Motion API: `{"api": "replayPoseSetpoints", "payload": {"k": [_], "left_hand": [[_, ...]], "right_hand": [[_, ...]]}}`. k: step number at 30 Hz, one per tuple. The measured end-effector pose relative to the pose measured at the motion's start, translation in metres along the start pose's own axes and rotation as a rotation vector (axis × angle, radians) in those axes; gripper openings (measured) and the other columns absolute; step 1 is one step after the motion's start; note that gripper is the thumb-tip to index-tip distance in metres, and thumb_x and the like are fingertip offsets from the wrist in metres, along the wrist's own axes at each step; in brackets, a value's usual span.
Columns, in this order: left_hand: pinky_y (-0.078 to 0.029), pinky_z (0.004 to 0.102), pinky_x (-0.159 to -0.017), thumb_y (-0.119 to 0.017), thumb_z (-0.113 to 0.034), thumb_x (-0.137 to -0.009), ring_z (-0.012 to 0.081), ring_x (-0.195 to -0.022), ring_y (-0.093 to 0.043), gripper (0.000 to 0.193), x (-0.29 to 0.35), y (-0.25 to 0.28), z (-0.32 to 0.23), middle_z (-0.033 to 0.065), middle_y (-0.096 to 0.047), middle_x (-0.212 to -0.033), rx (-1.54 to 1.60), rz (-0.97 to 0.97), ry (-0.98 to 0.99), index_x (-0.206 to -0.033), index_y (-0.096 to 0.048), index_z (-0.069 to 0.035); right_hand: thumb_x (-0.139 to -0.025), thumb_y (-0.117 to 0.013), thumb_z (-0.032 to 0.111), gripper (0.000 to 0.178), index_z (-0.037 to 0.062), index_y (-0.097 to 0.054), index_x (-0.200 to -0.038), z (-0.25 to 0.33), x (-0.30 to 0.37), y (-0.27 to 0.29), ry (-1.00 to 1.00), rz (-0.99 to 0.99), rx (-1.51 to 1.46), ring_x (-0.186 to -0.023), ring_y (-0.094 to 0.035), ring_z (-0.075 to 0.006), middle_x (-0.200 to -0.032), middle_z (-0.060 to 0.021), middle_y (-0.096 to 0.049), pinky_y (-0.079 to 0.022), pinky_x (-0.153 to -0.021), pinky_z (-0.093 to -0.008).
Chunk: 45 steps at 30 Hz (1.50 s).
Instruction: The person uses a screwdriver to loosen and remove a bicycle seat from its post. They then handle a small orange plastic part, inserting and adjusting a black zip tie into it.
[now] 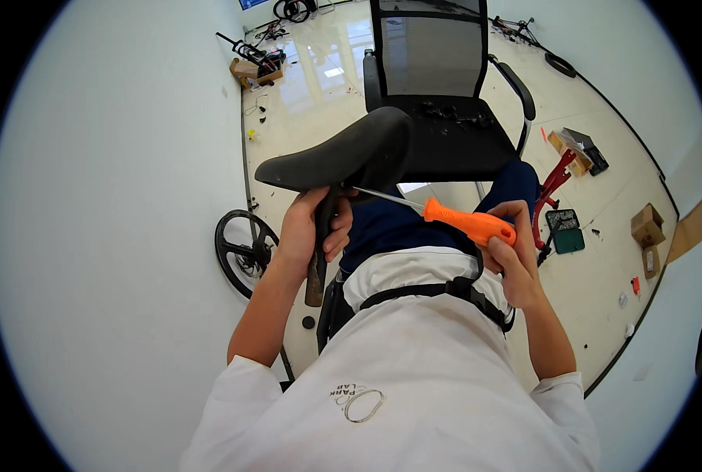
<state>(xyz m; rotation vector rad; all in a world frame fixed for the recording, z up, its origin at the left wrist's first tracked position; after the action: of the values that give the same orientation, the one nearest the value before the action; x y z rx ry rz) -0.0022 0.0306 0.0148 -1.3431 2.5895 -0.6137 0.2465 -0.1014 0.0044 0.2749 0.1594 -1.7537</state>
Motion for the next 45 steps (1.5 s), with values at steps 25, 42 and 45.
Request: {"api": "replayPoseSetpoints", "payload": {"k": [25, 42, 45], "left_hand": [[-0.032, 0.0247, -0.033, -0.038, -0.037, -0.101, 0.0096, -0.036, -0.035, 0.042, -0.003, 0.006, 0.006, 0.0034, -0.04, -0.058, -0.013, -0.03, 0.004, -0.099, -0.052, 0.002], [-0.031, 0.0254, -0.032, -0.033, -0.037, -0.102, 0.0097, -0.034, -0.031, 0.041, 0.0, 0.007, 0.008, 0.0016, -0.038, -0.057, -0.06, -0.059, 0.051, -0.098, -0.052, -0.001], [-0.031, 0.0254, -0.032, -0.033, -0.037, -0.102, 0.0099, -0.034, -0.031, 0.041, -0.001, 0.006, 0.009, 0.0017, -0.038, -0.057, -0.077, -0.062, 0.038, -0.099, -0.052, -0.001]], "right_hand": [[-0.1, -0.046, 0.031, 0.028, 0.0037, -0.046, -0.1, -0.001, -0.005, -0.002, 0.021, 0.0, 0.068, -0.05, -0.037, -0.0029, -0.063, 0.0015, -0.045, -0.029, -0.047, -0.0198], [-0.093, -0.052, 0.025, 0.032, 0.0044, -0.04, -0.115, -0.008, -0.006, 0.003, 0.012, 0.112, 0.075, -0.054, -0.039, -0.006, -0.069, -0.0004, -0.047, -0.033, -0.049, -0.0223], [-0.097, -0.05, 0.025, 0.024, 0.0019, -0.046, -0.103, -0.009, -0.01, 0.009, -0.056, 0.096, 0.153, -0.051, -0.039, -0.0058, -0.063, 0.0002, -0.047, -0.033, -0.049, -0.0224]]}}
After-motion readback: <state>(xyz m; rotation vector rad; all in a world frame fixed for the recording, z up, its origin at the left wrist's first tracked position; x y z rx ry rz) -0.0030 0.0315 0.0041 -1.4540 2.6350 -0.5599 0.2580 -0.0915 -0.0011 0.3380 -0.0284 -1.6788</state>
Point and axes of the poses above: each hand's wrist, its own x-axis away from the middle knuckle, its own y-axis out of the back of the hand, z = x × y, the point moved 3 cm from there along -x, towards the middle knuckle
